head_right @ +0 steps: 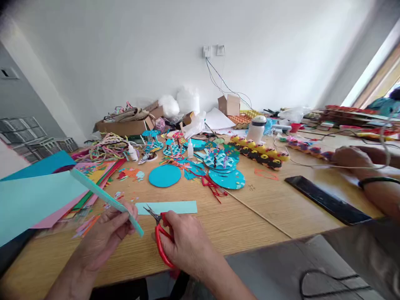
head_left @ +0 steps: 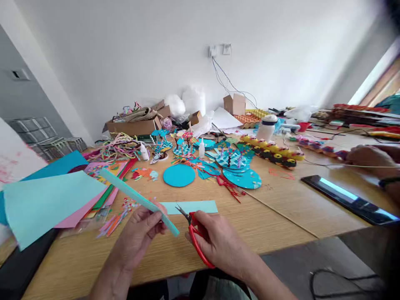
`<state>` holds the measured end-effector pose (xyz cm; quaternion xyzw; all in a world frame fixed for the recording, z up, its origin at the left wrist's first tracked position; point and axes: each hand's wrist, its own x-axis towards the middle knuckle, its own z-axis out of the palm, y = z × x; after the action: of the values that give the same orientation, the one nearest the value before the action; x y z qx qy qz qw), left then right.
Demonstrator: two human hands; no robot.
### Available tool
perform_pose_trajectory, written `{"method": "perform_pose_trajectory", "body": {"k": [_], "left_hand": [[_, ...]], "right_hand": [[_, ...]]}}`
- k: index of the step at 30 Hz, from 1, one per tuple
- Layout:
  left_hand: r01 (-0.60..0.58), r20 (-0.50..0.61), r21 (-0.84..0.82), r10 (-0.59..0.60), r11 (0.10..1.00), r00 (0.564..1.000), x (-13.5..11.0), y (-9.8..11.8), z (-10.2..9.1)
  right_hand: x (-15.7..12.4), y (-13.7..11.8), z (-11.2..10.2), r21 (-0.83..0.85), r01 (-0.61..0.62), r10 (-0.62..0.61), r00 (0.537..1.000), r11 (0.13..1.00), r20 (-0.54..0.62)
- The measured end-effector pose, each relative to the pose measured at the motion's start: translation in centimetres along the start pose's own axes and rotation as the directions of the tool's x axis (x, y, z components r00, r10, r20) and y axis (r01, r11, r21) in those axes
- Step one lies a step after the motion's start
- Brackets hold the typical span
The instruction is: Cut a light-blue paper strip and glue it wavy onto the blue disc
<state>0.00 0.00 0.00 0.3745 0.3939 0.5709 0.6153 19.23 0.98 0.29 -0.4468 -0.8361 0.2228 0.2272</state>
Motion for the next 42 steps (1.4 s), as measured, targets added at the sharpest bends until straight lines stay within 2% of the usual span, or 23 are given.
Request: {"method": "perform_pose_trajectory", "body": {"k": [5, 11, 18, 42], "left_hand": [[-0.006, -0.017, -0.02, 0.006, 1.0, 1.0, -0.19, -0.47, 0.5], [-0.028, -0.057, -0.023, 0.027, 0.999, 0.998, -0.15, -0.49, 0.45], [-0.031, -0.033, 0.007, 0.031, 0.999, 0.999, -0.23, -0.69, 0.58], [-0.027, 0.003, 0.045, 0.027, 0.999, 1.0, -0.26, -0.98, 0.54]], "right_hand": [[-0.36, -0.39, 0.65, 0.051, 0.086, -0.087, 0.996, 0.995, 0.001], [-0.41, -0.43, 0.88, 0.064, 0.058, -0.06, 0.998, 0.996, 0.031], [-0.36, -0.27, 1.08, 0.068, 0.051, -0.055, 0.997, 0.996, 0.053], [-0.05, -0.76, 0.98, 0.046, 0.071, -0.07, 0.997, 0.996, -0.015]]}}
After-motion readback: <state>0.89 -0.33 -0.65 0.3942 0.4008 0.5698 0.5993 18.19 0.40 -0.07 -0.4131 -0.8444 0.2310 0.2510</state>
